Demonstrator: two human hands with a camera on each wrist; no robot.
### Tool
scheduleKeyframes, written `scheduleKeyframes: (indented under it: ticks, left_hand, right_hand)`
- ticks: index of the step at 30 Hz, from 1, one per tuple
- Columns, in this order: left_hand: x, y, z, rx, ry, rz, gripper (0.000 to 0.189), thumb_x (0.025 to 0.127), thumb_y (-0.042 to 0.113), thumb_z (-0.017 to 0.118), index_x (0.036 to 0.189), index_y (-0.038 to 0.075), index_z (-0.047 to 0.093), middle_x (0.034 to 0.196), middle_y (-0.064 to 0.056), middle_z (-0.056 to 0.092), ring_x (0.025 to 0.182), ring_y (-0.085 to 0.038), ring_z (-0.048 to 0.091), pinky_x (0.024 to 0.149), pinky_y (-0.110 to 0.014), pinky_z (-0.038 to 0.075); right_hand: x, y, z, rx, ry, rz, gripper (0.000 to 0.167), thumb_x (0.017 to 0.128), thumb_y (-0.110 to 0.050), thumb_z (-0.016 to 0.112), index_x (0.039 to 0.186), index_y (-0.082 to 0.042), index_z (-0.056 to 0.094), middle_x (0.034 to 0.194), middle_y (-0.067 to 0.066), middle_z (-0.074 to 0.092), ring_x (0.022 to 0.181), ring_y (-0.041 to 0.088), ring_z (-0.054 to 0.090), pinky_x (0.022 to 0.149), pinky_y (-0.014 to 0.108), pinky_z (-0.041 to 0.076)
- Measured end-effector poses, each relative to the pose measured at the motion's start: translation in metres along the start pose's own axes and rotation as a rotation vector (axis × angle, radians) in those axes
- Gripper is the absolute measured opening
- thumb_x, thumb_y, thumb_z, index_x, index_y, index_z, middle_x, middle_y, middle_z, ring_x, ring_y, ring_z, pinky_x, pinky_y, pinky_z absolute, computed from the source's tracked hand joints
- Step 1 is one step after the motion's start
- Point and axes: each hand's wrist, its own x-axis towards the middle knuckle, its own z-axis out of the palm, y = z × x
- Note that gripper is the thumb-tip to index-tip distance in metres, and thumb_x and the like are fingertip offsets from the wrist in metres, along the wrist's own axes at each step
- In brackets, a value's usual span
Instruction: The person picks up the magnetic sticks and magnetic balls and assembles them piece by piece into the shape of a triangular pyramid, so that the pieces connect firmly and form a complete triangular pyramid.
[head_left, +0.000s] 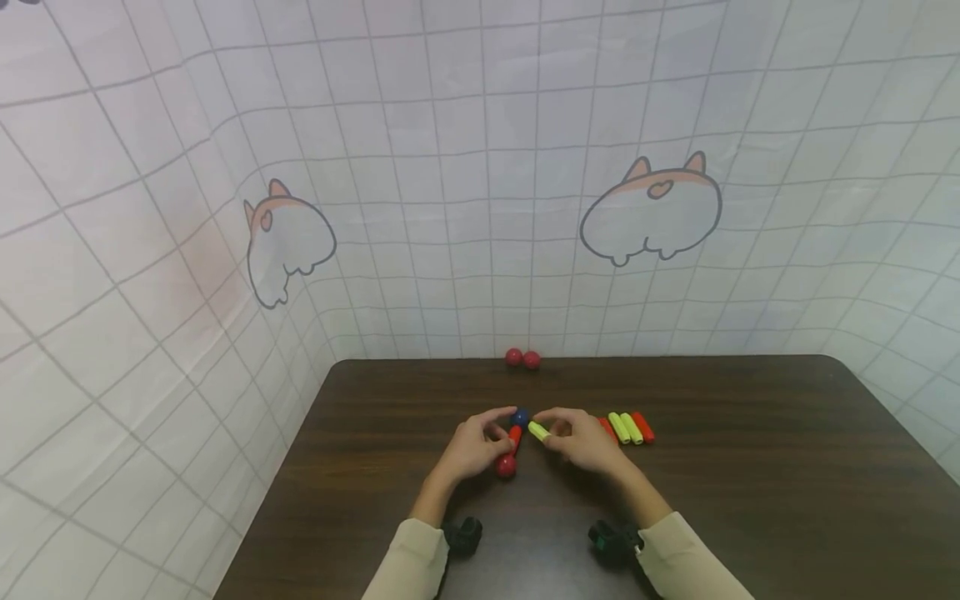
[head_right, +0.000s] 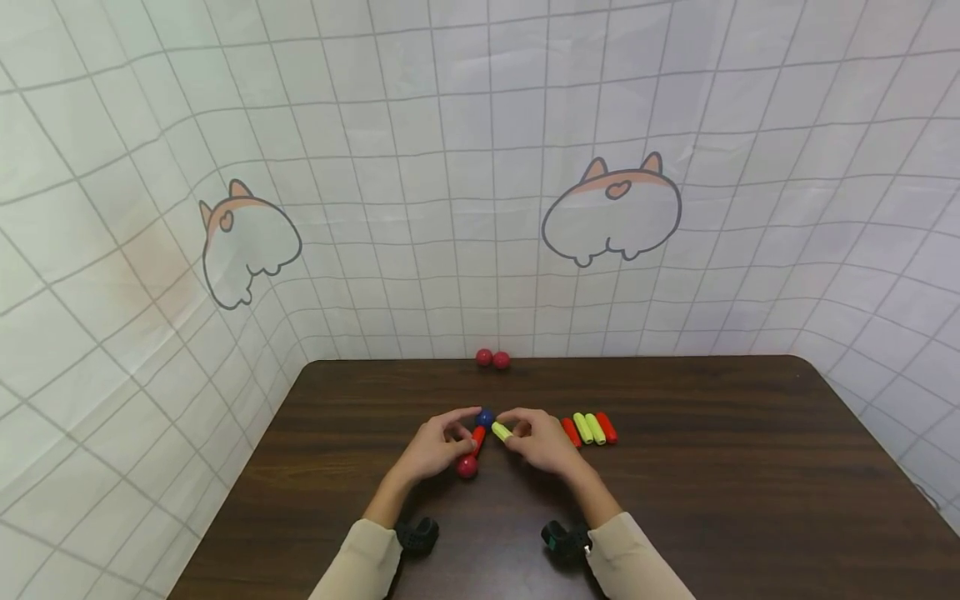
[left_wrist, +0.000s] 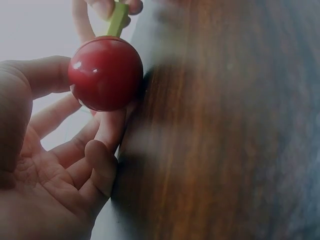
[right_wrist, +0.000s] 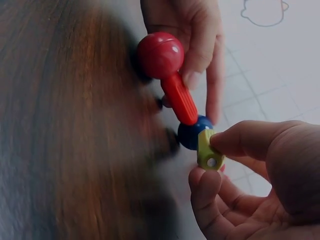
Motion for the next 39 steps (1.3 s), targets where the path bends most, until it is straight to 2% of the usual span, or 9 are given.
scheduleKeyframes:
  ticks: [11,17,25,31,39]
  left_hand:
    - [0.001,0.000,0.001,0.016,-0.006,0.009,0.053,0.090,0.016,0.073,0.141,0.022,0.061,0.091,0.001,0.072,0.069,-0.012,0.056,0.060,-0.028,0.043]
    - [0.000,0.001,0.001,0.004,-0.014,0.021,0.055,0.088,0.017,0.076,0.141,0.019,0.060,0.087,0.001,0.072,0.069,-0.011,0.058,0.060,-0.028,0.044]
    - [-0.003,0.005,0.000,-0.014,-0.052,0.014,0.061,0.087,0.016,0.077,0.144,0.017,0.057,0.082,0.000,0.071,0.066,-0.011,0.061,0.059,-0.028,0.046]
    - [-0.003,0.005,0.000,-0.048,-0.045,0.017,0.049,0.090,0.014,0.075,0.136,0.014,0.061,0.082,-0.005,0.072,0.067,-0.016,0.067,0.058,-0.028,0.048]
    - [0.000,0.001,-0.002,-0.055,-0.021,-0.002,0.028,0.094,0.016,0.071,0.121,0.017,0.066,0.082,-0.007,0.073,0.066,-0.016,0.066,0.059,-0.030,0.047]
  right_hand:
    - [0.002,0.002,0.006,0.014,0.034,0.064,0.029,0.092,-0.008,0.072,0.121,-0.007,0.069,0.084,0.005,0.066,0.061,0.016,0.061,0.058,0.032,0.053]
    - [0.001,0.004,0.004,0.009,0.031,0.068,0.030,0.089,-0.007,0.076,0.118,-0.008,0.070,0.087,0.006,0.065,0.064,0.015,0.061,0.058,0.032,0.052]
    - [-0.001,0.002,0.003,-0.021,0.016,0.047,0.026,0.091,-0.007,0.074,0.117,-0.009,0.070,0.087,0.004,0.065,0.065,0.014,0.059,0.058,0.031,0.049]
    - [-0.001,0.005,0.000,-0.034,0.000,0.017,0.024,0.091,-0.006,0.072,0.115,-0.011,0.071,0.088,0.004,0.067,0.070,0.015,0.059,0.059,0.031,0.048]
    - [-0.001,0.005,-0.004,-0.062,-0.026,-0.019,0.024,0.090,-0.002,0.071,0.112,-0.010,0.072,0.091,0.004,0.067,0.077,0.017,0.058,0.066,0.033,0.047]
